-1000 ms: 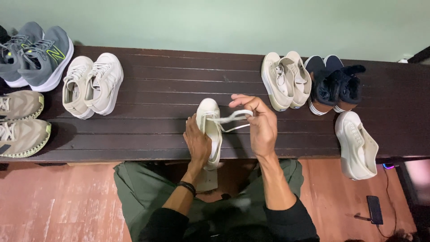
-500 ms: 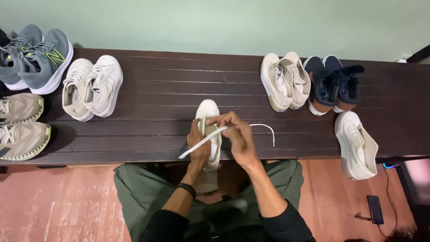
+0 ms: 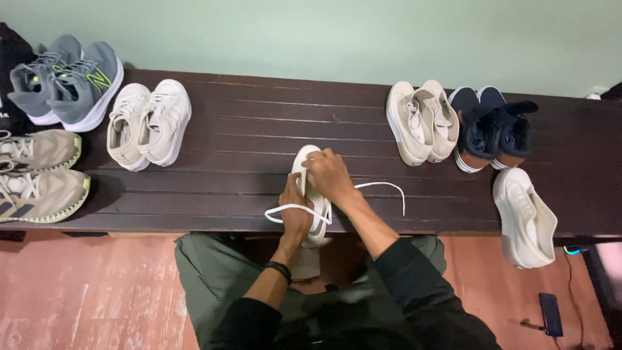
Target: A person is lacing a white sneaker by threading a white shoelace through the eyelets.
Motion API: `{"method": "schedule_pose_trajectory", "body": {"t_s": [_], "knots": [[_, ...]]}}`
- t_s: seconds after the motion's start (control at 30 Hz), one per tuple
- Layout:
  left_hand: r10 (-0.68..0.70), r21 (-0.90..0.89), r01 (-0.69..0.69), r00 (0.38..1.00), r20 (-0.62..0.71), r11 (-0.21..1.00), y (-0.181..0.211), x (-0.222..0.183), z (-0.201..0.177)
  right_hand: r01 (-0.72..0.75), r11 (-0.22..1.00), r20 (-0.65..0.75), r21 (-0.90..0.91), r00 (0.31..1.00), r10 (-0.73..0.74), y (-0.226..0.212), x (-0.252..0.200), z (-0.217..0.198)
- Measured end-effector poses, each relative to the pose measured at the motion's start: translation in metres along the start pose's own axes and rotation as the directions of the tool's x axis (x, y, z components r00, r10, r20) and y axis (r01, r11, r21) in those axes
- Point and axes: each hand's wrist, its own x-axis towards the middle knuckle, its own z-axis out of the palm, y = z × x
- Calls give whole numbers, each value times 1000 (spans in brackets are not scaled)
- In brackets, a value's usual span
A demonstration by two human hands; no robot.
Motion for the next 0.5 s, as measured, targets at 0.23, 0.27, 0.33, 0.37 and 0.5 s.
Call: {"method": "schedule_pose_trajectory", "body": {"t_s": [0.23, 0.27, 0.33, 0.37, 0.5], "knots": [[-34, 4, 34, 999, -34, 999, 15, 0, -8, 7, 1000, -19, -17, 1000, -7, 10, 0, 30], [-26, -2, 26, 999, -22, 1000, 10, 0, -5, -26, 1000, -7, 17, 1000, 26, 14, 0, 31], [-19, -9, 19, 1000, -10, 1000, 8, -1, -5, -59, 997, 5, 49, 998, 59, 16, 2, 24], [-17, -16, 17, 1000, -4, 1000, 13, -1, -9, -104, 990, 52, 97, 994, 100, 13, 4, 15], [-34, 19, 35, 998, -49, 999, 17, -2, -6, -31, 999, 112, 38, 993, 26, 6, 7, 10]]}}
